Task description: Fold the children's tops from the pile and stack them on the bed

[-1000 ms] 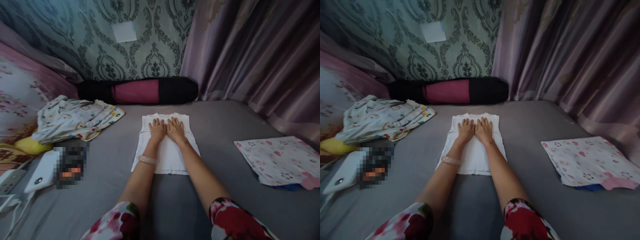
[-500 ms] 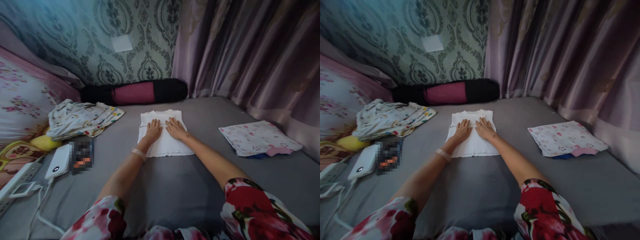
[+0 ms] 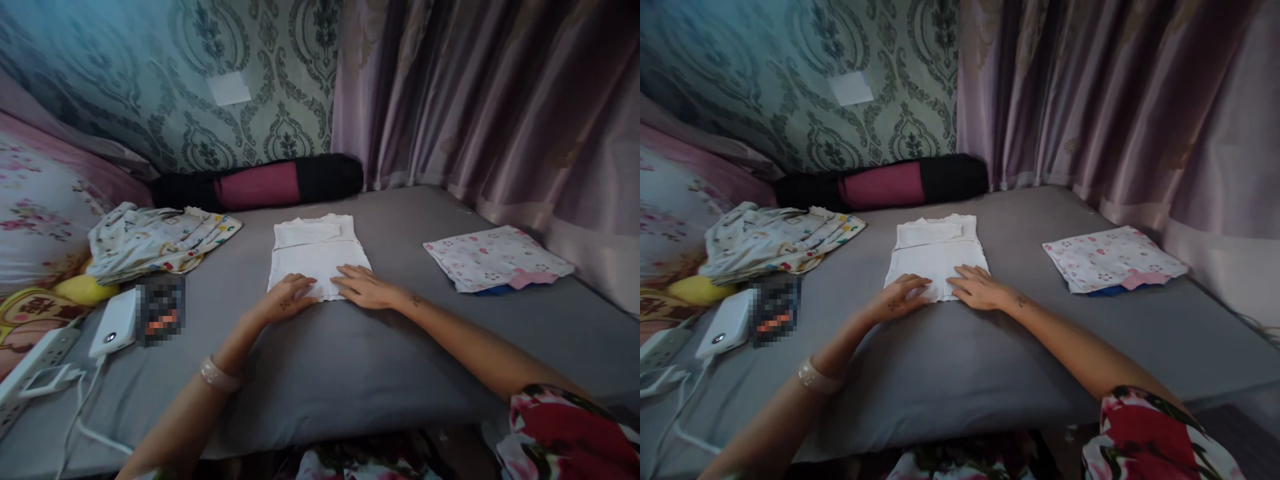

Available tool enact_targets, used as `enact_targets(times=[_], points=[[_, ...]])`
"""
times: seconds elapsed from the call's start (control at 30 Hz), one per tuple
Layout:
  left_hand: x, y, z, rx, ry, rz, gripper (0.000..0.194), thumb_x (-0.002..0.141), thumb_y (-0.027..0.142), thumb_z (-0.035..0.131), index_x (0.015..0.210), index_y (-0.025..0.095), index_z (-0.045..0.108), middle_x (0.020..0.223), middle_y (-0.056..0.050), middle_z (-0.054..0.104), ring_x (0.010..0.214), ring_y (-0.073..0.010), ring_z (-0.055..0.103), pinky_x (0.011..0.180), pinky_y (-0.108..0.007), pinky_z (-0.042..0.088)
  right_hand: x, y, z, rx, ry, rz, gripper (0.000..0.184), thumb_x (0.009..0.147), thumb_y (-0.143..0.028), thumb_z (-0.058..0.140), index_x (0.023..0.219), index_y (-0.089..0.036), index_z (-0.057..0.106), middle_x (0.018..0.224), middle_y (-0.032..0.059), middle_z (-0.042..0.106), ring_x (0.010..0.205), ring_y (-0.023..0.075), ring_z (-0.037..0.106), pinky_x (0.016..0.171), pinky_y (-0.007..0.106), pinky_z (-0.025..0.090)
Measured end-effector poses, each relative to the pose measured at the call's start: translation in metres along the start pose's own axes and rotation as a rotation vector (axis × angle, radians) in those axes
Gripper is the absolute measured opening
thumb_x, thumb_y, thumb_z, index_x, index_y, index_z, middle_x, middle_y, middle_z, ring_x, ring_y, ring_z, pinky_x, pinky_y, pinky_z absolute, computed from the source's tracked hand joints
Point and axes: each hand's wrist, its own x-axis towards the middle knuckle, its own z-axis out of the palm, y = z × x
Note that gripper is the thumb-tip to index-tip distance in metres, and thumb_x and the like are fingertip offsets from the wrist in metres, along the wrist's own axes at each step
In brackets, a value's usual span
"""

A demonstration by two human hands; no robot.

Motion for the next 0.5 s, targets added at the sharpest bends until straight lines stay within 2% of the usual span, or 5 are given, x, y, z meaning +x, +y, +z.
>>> enact_targets(times=[0.1, 0.2, 0.37, 0.5], points=[[-0.001, 0.009, 0.005, 0.055, -0.02, 0.042, 0.05, 0.089, 0.05, 0.056, 0.13, 0.021, 0.056, 0.116, -0.011, 0.062, 0.106, -0.0236, 0.057, 0.093, -0.036, 0.046, -0.009, -0.012, 0.004, -0.002, -0.006, -0.045, 0.047, 0.1, -0.044, 0.038, 0.145, -0.035, 0.043, 0.157, 0.0035, 0.031, 0.146, 0.0265, 0.02, 0.118, 0.051, 0.015], [0.0, 0.012, 0.01, 0.128, -0.022, 0.09, 0.037, 0.094, 0.045, 0.049, 0.12, 0.021, 0.061, 0.109, -0.01, 0.061, 0.101, -0.0223, 0.057, 0.09, -0.035, 0.046, -0.012, -0.018, 0.009, -0.047, 0.035, -0.087, 0.045, 0.1, -0.04, 0.038, 0.145, -0.037, 0.043, 0.157, 0.0036, 0.032, 0.146, 0.0268, 0.023, 0.118, 0.054, 0.017], [-0.007, 0.017, 0.011, 0.286, -0.039, 0.094, 0.033, 0.1, 0.031, 0.034, 0.105, 0.018, 0.063, 0.101, -0.009, 0.062, 0.095, -0.0209, 0.056, 0.085, -0.033, 0.046, -0.016, -0.003, 0.015, -0.1, 0.099, -0.129, 0.041, 0.101, -0.033, 0.04, 0.14, -0.027, 0.051, 0.151, 0.0085, 0.042, 0.141, 0.0252, 0.035, 0.115, 0.051, 0.027], [-0.009, 0.024, 0.01, 0.379, -0.064, 0.046, 0.031, 0.099, 0.024, 0.032, 0.096, 0.017, 0.062, 0.096, -0.009, 0.062, 0.092, -0.0215, 0.056, 0.083, -0.034, 0.047, -0.017, 0.012, 0.02, -0.1, 0.194, -0.179, 0.039, 0.099, -0.032, 0.045, 0.133, -0.018, 0.057, 0.143, 0.0129, 0.051, 0.134, 0.0242, 0.045, 0.113, 0.045, 0.034]])
